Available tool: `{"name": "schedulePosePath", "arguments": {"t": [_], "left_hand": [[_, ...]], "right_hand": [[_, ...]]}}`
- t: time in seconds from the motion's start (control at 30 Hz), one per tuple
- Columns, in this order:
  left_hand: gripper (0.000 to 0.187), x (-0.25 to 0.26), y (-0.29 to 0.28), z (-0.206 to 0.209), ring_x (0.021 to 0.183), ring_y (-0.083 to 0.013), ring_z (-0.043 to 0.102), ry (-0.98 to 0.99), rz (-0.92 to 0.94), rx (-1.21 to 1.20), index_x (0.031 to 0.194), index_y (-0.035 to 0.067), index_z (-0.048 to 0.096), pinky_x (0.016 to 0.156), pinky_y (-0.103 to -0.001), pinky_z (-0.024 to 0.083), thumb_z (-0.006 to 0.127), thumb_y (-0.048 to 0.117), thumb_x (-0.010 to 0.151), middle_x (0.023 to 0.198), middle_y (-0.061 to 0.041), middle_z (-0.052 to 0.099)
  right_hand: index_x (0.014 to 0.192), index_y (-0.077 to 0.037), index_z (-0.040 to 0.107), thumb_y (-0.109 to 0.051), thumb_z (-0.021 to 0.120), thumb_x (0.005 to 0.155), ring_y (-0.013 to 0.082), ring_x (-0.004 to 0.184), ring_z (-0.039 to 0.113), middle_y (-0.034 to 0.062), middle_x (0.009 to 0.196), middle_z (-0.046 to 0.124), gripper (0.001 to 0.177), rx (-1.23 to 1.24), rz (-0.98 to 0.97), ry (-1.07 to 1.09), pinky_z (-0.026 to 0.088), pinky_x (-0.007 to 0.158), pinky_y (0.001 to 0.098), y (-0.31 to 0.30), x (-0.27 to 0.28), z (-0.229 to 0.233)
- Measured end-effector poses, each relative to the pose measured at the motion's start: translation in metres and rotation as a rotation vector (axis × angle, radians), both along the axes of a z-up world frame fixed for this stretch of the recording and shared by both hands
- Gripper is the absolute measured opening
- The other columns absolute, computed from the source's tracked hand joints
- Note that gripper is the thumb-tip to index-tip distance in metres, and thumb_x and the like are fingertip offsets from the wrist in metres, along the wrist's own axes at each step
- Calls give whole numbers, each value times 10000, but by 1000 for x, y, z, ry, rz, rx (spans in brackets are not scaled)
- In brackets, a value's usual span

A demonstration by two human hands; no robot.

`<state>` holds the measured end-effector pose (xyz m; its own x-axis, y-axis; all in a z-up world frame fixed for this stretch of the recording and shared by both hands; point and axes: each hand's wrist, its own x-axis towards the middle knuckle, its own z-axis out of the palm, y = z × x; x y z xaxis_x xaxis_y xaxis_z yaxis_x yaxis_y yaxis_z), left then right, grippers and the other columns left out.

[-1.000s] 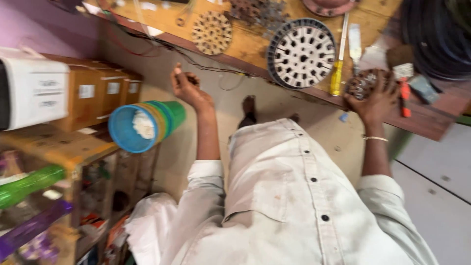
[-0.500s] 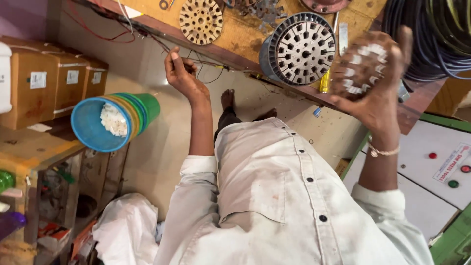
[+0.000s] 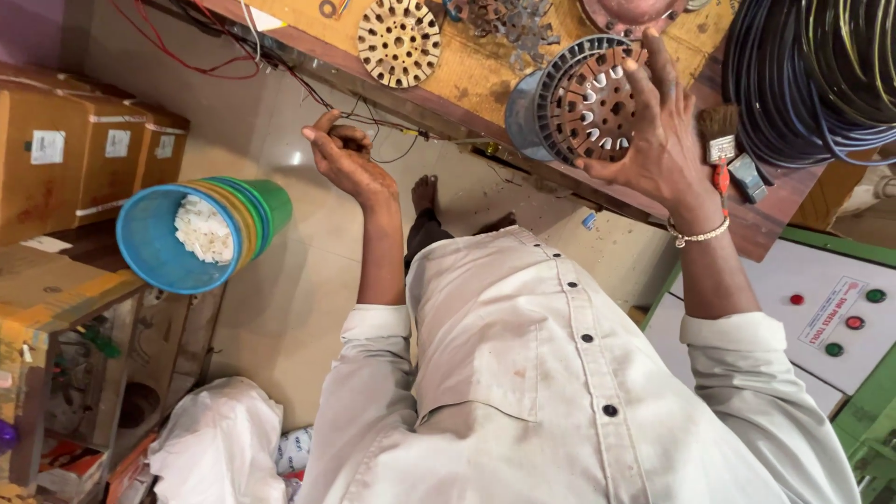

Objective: The person uses a hammer to tap a circular metal component on a green press machine, then inspects it. They then use a screwdriver to pry and adjust parts within a larger cylindrical stator assembly on a cluttered workbench.

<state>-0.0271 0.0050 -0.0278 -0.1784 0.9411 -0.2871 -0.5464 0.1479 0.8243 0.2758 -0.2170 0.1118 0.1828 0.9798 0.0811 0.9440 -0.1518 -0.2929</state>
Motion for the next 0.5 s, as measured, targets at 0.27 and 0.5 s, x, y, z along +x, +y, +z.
{"name": "schedulePosePath", "arguments": {"t": [0.27, 0.5], "left_hand": [[491, 5, -12, -20, 622, -99, 451, 21, -22, -79, 983, 46, 655, 570, -268, 326, 605, 534, 1007, 669, 5, 489], [457, 3, -9, -20, 646, -96, 483, 4, -29, -99, 969, 48, 655, 577, -264, 324, 633, 503, 1003, 690, 14, 511]], "right_hand": [[1708, -320, 104, -534, 1000, 761, 450, 1616, 244, 157, 1720, 113, 1321, -52, -31, -41, 346, 1207, 666, -8, -5, -13], [1673, -322, 79, -533, 996, 751, 422, 1605, 230, 132, 1741, 123, 1318, 11, -3, 30, 308, 1267, 635, -2, -6, -13]]}}
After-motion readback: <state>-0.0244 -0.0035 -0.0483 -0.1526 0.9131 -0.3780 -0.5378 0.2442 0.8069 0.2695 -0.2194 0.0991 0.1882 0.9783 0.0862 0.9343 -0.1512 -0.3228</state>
